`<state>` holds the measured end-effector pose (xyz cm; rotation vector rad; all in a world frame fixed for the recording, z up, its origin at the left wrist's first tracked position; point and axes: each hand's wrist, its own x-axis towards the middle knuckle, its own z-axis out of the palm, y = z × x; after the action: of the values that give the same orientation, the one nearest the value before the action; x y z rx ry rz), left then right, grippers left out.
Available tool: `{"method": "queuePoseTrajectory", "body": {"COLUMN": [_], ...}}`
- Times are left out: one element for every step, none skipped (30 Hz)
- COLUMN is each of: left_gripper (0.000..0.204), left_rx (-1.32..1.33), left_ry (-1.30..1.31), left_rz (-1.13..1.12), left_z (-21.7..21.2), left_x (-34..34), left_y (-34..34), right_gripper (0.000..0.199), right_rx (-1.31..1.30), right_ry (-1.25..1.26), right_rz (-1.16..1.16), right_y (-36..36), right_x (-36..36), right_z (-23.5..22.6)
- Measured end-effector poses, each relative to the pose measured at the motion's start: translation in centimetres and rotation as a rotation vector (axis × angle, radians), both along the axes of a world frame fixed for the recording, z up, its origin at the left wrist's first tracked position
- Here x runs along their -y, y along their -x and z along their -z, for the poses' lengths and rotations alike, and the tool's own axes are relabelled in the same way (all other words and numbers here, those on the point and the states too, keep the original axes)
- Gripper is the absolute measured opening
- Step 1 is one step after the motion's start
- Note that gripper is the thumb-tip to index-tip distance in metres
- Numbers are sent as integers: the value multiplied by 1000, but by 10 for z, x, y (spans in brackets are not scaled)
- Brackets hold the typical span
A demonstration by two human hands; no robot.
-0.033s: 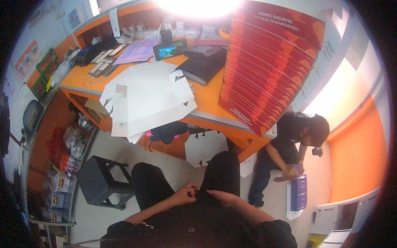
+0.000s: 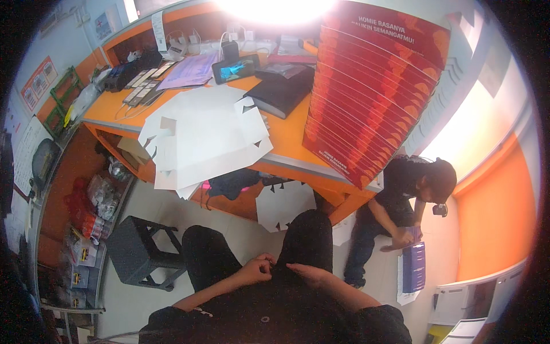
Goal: The person folds a flat piece of white and green cardboard into a box shape by hand and then places it on top of a stack of similar red and white boxes.
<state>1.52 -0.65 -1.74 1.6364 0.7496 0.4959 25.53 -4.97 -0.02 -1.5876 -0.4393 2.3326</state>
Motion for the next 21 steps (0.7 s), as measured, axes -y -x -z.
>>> {"method": "queuePoseTrajectory", "body": {"left_gripper": [15,14,13,13,14,15,17,17,18,18,18,18,18,17,17,16,16,15,15,15,14], "left_rx": [0,1,-23,-50,-85,-133,-183,-173,-161,-173,-187,-198,-203,-207,-225,-206,-201,-214,-185,-173,-164], "left_ry": [-11,-22,5,39,102,171,297,293,326,365,411,448,426,400,389,383,398,434,432,450,475], "left_rz": [-8,-17,-36,-52,-59,-71,-64,-69,-67,-70,-77,-85,-67,-57,-54,-64,-78,-101,-105,-115,-128], "left_z": [3,6,9,12,15,18,21,23,25,26,26,25,24,22,19,16,14,11,10,9,9], "left_x": [0,0,-1,-2,-2,-2,-2,-2,-2,-1,-1,-2,-2,-1,-1,-2,-2,-2,-2,-2,-2], "left_y": [0,0,0,1,1,2,3,3,4,4,3,2,1,2,2,3,5,7,8,9,10], "right_gripper": [47,44,42,40,37,25,23,22,21,20,22,22,22,22,21,21,20,19,19,18,18], "right_rx": [7,67,224,431,666,694,607,362,-96,-518,-654,-773,-851,-937,-999,-1025,-1048,-1092,-1083,-1094,-1125], "right_ry": [-7,24,-420,-818,-1151,-1397,-1419,-1490,-1289,-1204,-1137,-1150,-1127,-1096,-1078,-1086,-1079,-1075,-1065,-1059,-1065], "right_rz": [8,13,-144,-303,-477,-162,-36,112,327,479,528,511,495,481,466,453,451,448,453,458,457], "right_y": [2,5,6,4,3,4,1,0,2,4,4,4,4,4,6,7,8,9,10,10,10], "right_x": [-3,-5,-9,-17,-23,-24,-30,-38,-40,-46,-46,-49,-52,-54,-57,-58,-58,-59,-59,-59,-59], "right_z": [-3,-8,-16,-26,-41,-57,-74,-90,-107,-121,-135,-147,-156,-163,-168,-171,-173,-173,-173,-173,-173]}}
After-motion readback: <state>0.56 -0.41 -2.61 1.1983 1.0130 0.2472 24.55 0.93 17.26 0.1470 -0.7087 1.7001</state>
